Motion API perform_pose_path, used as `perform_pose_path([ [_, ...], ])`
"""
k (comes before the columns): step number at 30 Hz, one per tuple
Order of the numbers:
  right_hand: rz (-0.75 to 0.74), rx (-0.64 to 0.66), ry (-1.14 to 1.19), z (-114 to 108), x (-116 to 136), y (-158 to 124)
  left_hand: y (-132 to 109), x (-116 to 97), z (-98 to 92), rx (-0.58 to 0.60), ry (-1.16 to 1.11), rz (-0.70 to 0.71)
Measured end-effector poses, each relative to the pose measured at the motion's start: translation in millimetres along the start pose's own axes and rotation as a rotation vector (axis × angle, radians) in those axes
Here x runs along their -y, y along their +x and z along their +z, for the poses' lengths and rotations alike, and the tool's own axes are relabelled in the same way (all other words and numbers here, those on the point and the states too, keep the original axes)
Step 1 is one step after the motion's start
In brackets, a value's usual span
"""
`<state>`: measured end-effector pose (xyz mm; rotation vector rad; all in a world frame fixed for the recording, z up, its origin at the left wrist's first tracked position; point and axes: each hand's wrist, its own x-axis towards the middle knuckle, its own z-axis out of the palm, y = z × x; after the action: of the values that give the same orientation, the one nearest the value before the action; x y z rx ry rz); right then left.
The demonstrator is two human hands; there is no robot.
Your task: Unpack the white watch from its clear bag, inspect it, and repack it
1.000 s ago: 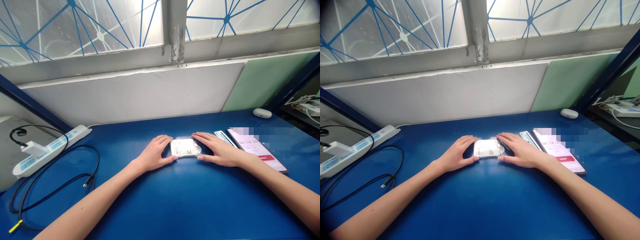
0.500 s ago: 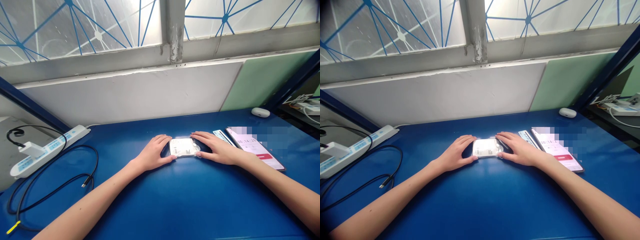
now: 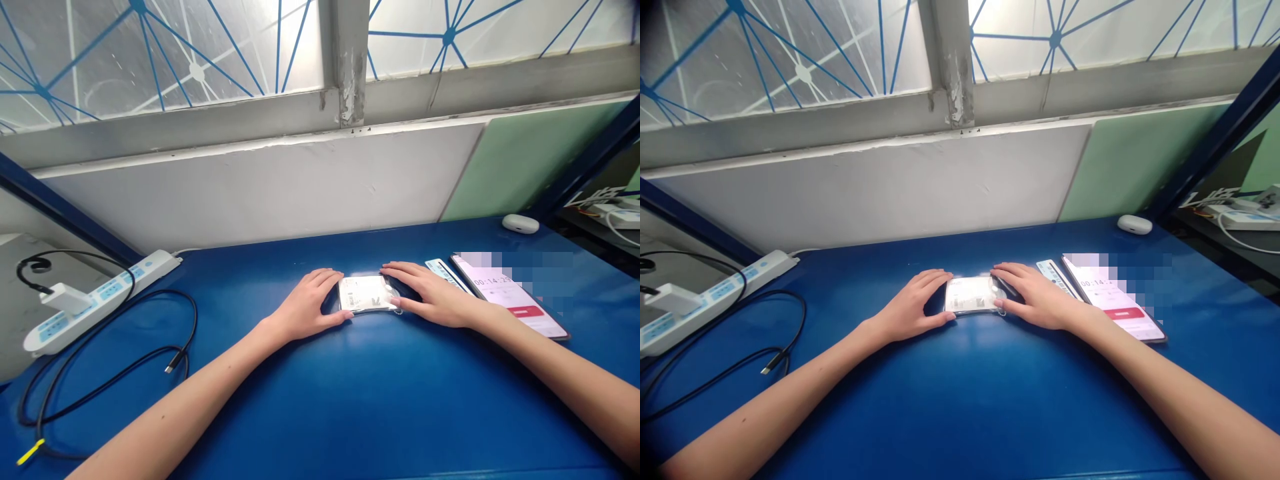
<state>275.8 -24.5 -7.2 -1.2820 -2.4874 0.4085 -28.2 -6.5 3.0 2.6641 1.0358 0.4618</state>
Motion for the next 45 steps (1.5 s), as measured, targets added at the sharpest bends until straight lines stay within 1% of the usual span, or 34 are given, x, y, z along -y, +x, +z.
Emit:
perform_pose_path([
  [3,0.030,-0.041,0.010,4,2,1,0,0,0.0,-0.012,-0.011,0.005],
  [8,0.094,-0.155,-0.047,14,12,6,1,-1,-0.2,-0.022,-0.021,-0.003],
  [10,0.094,-0.195,-0.061,16,16,7,1,-1,0.0,-0.014,-0.006,-0.017],
  [12,0.087,-0.215,-0.064,17,19,8,2,-2,0.3,0.019,0.029,-0.025],
  [15,0.079,-0.204,-0.069,17,20,7,3,-2,0.6,0.091,0.082,-0.030],
  [17,0.087,-0.196,-0.072,17,19,6,3,-2,0.5,0.110,0.088,-0.041],
  [20,0.103,-0.230,-0.061,18,18,5,3,-2,0.1,0.110,0.075,-0.052],
  [22,0.086,-0.241,-0.052,19,19,5,3,-2,0.0,0.111,0.074,-0.052],
  [25,0.051,-0.226,-0.056,20,21,5,3,-1,-0.1,0.101,0.069,-0.048],
  [28,0.034,-0.239,-0.054,21,22,5,3,-1,-0.5,0.090,0.052,-0.050],
  [31,0.024,-0.242,-0.061,21,22,4,4,-1,-1.0,0.094,0.044,-0.053],
  [37,0.010,-0.221,-0.089,19,26,5,5,0,-0.5,0.059,0.003,-0.062],
  [42,0.016,-0.240,-0.015,19,24,5,4,2,-0.8,0.059,0.001,-0.060],
  [45,0.061,-0.254,0.086,19,18,5,4,1,-1.4,0.071,0.010,-0.061],
])
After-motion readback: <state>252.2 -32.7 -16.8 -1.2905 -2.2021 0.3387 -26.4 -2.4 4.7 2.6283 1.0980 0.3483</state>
